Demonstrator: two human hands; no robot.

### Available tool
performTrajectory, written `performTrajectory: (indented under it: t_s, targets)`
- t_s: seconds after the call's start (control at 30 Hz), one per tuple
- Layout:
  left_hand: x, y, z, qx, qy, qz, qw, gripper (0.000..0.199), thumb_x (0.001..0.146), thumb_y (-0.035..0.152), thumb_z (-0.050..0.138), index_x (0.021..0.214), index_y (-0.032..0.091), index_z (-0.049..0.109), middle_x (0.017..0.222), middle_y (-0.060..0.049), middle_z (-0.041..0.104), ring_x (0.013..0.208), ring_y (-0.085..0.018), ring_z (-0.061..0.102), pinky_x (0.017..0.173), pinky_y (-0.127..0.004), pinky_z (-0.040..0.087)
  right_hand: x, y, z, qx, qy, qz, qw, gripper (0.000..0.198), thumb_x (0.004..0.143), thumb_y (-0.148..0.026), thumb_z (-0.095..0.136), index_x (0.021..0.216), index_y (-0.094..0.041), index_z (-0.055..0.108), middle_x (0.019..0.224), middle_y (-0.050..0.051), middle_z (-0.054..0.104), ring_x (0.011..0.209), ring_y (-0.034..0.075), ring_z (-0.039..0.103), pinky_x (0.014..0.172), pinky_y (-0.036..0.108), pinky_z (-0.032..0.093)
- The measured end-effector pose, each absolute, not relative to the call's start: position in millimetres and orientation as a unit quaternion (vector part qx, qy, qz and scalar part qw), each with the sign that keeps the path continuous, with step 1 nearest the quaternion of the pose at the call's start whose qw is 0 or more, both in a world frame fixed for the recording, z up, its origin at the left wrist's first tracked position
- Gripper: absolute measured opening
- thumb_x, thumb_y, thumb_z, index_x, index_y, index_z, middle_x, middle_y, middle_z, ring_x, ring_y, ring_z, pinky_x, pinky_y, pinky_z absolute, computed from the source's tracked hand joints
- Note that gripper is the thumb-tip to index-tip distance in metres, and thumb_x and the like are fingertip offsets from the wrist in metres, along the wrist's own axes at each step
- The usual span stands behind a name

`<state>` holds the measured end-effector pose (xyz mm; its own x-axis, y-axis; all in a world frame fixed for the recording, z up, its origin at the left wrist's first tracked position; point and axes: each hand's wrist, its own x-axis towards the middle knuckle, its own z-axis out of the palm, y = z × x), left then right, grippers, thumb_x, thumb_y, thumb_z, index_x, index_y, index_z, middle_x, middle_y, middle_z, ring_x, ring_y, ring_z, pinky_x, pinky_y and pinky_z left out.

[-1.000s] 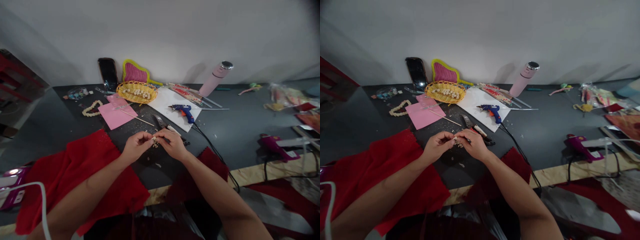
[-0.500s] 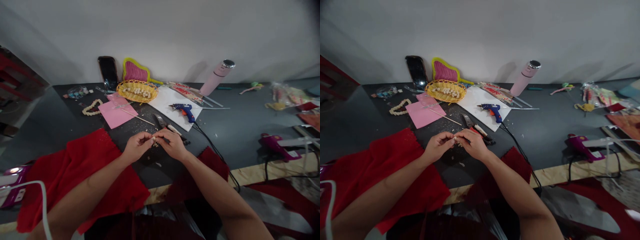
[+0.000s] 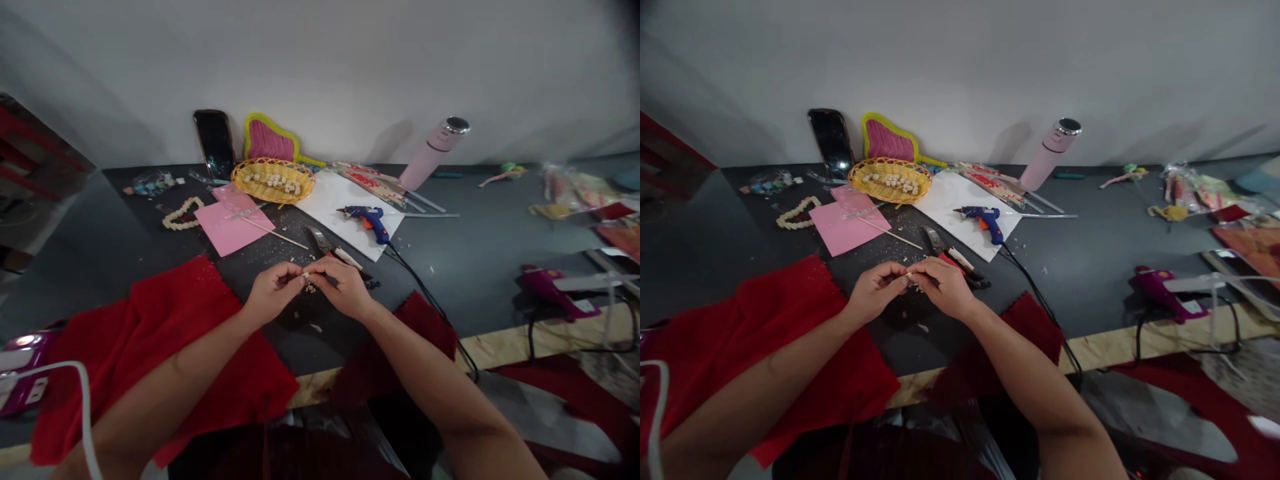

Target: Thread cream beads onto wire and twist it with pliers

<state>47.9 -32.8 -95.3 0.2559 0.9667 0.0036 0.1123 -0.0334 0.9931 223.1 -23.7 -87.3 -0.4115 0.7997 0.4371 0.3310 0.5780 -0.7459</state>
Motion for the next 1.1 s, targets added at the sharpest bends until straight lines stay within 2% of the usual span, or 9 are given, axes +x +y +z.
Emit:
performTrajectory:
  t_s: [0.4, 0.73, 0.83, 0.93, 1.0, 1.1]
  targets:
    - [44, -29, -97, 0.610, 0.472, 0.409, 0.488, 0.017, 0.077, 0.033, 0.061, 0.074, 0.017, 0.064, 0.063, 0.001, 0.059, 0.056, -0.010, 0.051, 0.053, -0.020, 0.039, 229, -19, -96, -0.383, -0.797, 0.247, 0.395, 0.018, 0.090, -0.023, 0.048, 0.100, -0.022, 0.063, 0.092, 0.005, 0.066, 0.087, 0.016, 0.061, 0.080, 0.031, 0.049]
    - [39, -17, -105, 0.517, 0.492, 0.496, 0.494, 0.019, 0.075, 0.035, 0.063, 0.078, 0.016, 0.064, 0.069, 0.000, 0.064, 0.056, -0.009, 0.052, 0.056, -0.021, 0.041, 245, -7, -107, -0.433, -0.816, 0.171, 0.341, 0.027, 0.090, -0.022, 0.045, 0.112, -0.024, 0.061, 0.105, 0.007, 0.063, 0.098, 0.019, 0.058, 0.088, 0.037, 0.048]
    - [38, -17, -107, 0.510, 0.491, 0.504, 0.495, 0.019, 0.075, 0.034, 0.063, 0.078, 0.016, 0.064, 0.069, 0.000, 0.064, 0.056, -0.009, 0.051, 0.057, -0.021, 0.041, 260, -2, -103, -0.507, -0.797, 0.115, 0.308, 0.022, 0.090, -0.024, 0.046, 0.106, -0.023, 0.061, 0.101, 0.008, 0.062, 0.097, 0.021, 0.057, 0.087, 0.039, 0.046]
    - [38, -17, -106, 0.506, 0.495, 0.505, 0.494, 0.019, 0.075, 0.034, 0.063, 0.078, 0.015, 0.064, 0.069, 0.000, 0.063, 0.055, -0.008, 0.051, 0.056, -0.021, 0.040, 272, 1, -95, -0.551, -0.795, 0.060, 0.246, 0.016, 0.088, -0.030, 0.050, 0.089, -0.020, 0.062, 0.091, 0.009, 0.062, 0.091, 0.023, 0.056, 0.084, 0.040, 0.046]
    - [39, -16, -105, 0.495, 0.497, 0.509, 0.499, 0.020, 0.074, 0.035, 0.064, 0.077, 0.015, 0.064, 0.068, 0.000, 0.063, 0.054, -0.008, 0.051, 0.055, -0.020, 0.040, 275, 0, -92, -0.560, -0.803, 0.038, 0.199, 0.019, 0.085, -0.038, 0.054, 0.081, -0.020, 0.061, 0.087, 0.009, 0.060, 0.087, 0.024, 0.055, 0.080, 0.040, 0.046]
    - [39, -14, -105, 0.462, 0.496, 0.522, 0.517, 0.020, 0.073, 0.035, 0.064, 0.075, 0.015, 0.063, 0.067, 0.000, 0.063, 0.052, -0.007, 0.050, 0.053, -0.020, 0.038, 273, -2, -94, -0.565, -0.812, 0.011, 0.148, 0.024, 0.081, -0.044, 0.059, 0.080, -0.020, 0.059, 0.086, 0.009, 0.058, 0.082, 0.025, 0.054, 0.072, 0.039, 0.046]
